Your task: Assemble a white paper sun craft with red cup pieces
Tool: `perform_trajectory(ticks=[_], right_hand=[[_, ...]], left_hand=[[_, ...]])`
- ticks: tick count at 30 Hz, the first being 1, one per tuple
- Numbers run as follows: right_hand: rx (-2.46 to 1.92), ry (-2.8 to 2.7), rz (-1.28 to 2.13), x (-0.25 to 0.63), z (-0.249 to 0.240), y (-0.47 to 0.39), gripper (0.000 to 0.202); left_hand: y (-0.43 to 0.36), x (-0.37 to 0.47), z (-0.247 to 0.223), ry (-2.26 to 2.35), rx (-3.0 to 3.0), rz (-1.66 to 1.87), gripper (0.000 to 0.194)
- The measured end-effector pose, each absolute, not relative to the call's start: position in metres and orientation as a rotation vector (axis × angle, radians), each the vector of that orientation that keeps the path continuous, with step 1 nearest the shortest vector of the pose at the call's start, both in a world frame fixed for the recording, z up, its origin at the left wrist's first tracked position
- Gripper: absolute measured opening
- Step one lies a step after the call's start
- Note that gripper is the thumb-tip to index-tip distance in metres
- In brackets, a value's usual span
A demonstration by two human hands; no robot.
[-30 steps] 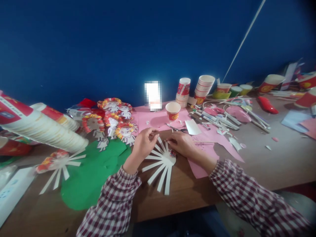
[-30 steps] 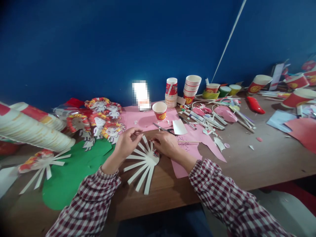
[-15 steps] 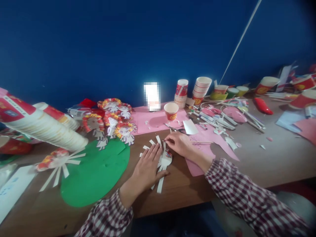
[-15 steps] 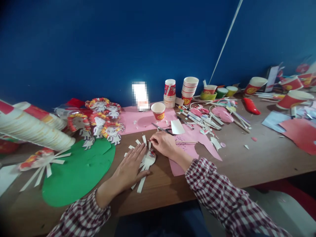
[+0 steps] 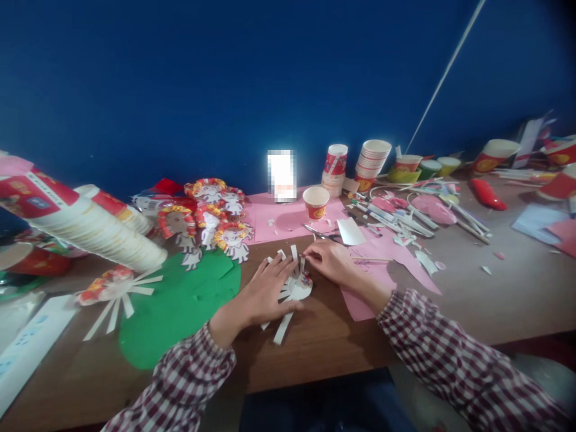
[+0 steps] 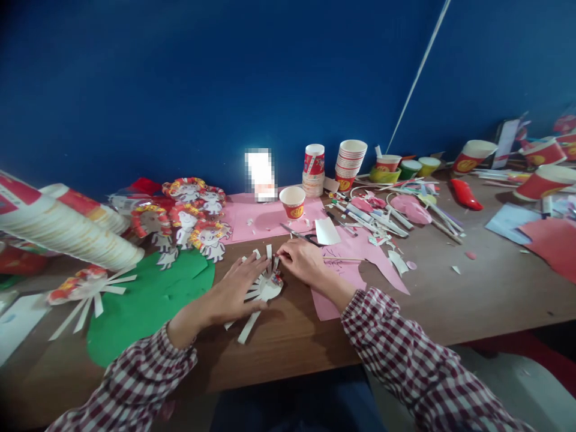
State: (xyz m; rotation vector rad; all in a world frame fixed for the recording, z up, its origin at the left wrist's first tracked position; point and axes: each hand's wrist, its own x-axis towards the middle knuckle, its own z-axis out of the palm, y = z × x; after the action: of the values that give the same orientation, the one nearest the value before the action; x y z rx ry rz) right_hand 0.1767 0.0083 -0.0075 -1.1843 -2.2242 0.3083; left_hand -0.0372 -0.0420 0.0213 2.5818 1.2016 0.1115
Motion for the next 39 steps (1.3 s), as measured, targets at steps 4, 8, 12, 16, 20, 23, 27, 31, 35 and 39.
perform_trajectory(ticks=[4,8,12,16,20,23,27,31,35,39], right_hand=[[-1.205,-2.211,0.29,0.176,-0.009,0.009,0.009],[-1.207,-2.217,0.272,0.177,-0.009,0.01,0.012],[-1.224,-2.218,0.284,0.177,-0.006,0.01,0.012],[-1.203,-2.232,0.302,0.178,-0.003,0.009,0.011],[-1.195,-2.233,0.276,0.179,-0.004,0.01,0.012],[-1.202,-2.223,0.233,0.179,-0.008,0.012,0.01],[-1.173,-2.215,0.246,0.179,-0.01,0.012,0.01],[-1.131,-2.197,0.308,0.179,-0.008,0.011,0.014],[-1.112,-2.189,0.345,0.178,-0.006,0.011,0.013],[-1.087,-2.194,0.372,0.178,-0.005,0.01,0.019]], left_hand=[[-0.019,-0.021,0.041,1.428,2.493,0.515,0.04],[0.0,0.0,0.033,1.464,2.188,0.947,0.025],[0.008,0.002,0.004,1.39,1.819,1.081,0.024],[0.009,-0.006,-0.008,1.243,1.571,1.0,0.03],[0.007,-0.005,-0.008,1.176,1.6,0.968,0.032],[0.004,-0.003,-0.009,1.171,1.652,0.959,0.033],[0.004,-0.003,-0.009,1.194,1.707,0.931,0.034],[0.004,-0.003,-0.009,1.217,1.757,0.934,0.036],[0.004,-0.002,-0.01,1.222,1.797,0.953,0.034],[0.005,-0.001,-0.01,1.2,1.787,0.982,0.032]])
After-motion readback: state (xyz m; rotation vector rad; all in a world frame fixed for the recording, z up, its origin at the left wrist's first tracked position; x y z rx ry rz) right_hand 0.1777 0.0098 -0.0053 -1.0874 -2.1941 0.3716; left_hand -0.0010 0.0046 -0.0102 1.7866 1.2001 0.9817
